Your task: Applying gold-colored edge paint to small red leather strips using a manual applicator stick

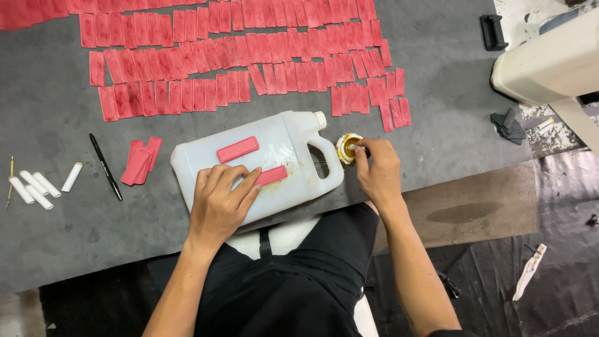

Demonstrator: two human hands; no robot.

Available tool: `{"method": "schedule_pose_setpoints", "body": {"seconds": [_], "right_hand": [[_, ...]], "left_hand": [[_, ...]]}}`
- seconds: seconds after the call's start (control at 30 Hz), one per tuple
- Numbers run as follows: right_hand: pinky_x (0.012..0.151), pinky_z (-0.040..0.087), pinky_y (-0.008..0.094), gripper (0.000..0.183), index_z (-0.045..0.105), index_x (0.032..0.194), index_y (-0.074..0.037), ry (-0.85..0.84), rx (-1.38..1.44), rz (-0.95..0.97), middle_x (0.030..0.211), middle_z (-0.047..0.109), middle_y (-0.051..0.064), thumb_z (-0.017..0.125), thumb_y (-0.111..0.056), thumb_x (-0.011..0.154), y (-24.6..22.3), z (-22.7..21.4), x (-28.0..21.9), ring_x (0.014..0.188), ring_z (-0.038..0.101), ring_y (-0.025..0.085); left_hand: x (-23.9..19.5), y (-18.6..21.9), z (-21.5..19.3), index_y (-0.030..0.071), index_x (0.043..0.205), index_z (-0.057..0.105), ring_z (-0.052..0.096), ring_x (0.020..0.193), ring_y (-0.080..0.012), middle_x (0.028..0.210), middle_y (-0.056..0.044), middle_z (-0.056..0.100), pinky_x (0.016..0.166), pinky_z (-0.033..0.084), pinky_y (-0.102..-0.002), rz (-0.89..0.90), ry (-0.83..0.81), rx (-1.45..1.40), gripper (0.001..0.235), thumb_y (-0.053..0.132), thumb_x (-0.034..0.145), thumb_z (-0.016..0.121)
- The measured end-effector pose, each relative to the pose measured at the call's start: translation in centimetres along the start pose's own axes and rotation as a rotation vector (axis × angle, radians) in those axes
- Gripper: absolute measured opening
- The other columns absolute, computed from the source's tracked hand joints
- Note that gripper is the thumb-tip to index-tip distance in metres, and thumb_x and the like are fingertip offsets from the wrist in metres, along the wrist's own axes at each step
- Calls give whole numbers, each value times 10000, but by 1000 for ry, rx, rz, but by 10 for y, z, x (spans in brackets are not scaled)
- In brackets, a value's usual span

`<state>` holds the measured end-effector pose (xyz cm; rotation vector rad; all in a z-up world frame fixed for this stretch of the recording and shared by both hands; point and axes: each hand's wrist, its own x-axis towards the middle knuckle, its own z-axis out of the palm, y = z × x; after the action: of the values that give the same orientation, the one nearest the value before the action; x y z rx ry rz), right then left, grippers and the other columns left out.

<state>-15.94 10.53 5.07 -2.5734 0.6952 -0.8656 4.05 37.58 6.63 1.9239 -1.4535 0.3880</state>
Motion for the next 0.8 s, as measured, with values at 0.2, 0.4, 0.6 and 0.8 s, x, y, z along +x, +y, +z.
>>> {"method": "schedule_pose_setpoints", "body": {"seconds": [0.2, 0.4, 0.6, 0.8], "right_hand": [[650, 552, 330, 92, 759, 1045, -81, 167, 38, 104, 829, 688, 79, 739, -21, 978, -22, -38, 4, 703, 659, 240], [573, 534, 343, 56, 770, 918, -68, -46, 46, 222, 686, 670, 91, 752, -17, 903, -14, -38, -17, 603, 652, 252], [700, 558, 334, 97, 778, 1013, -2, 109, 275, 227, 778, 724, 142, 738, 52, 942, -42, -83, -3, 687, 676, 205], [706, 565, 383, 72, 745, 1051, 80, 256, 181, 99, 885, 726, 200, 715, 116, 996, -46, -73, 0, 765, 721, 308]], "left_hand": [[1, 0, -3, 125, 1176, 766, 625, 864, -201, 918, -14, 660, 817, 469, -343, -35, 30, -56, 207, 219, 1018, 671], [2, -2, -7, 70, 1177, 752, 643, 850, -242, 931, -47, 681, 801, 488, -367, -118, 45, -171, 208, 173, 1023, 659], [7, 2, -13, 83, 1102, 769, 658, 796, -240, 861, -31, 693, 780, 493, -362, -143, 52, -217, 156, 140, 1012, 654], [3, 1, -12, 113, 1062, 781, 662, 766, -220, 839, -4, 712, 774, 494, -348, -155, 67, -254, 143, 117, 990, 657]]}}
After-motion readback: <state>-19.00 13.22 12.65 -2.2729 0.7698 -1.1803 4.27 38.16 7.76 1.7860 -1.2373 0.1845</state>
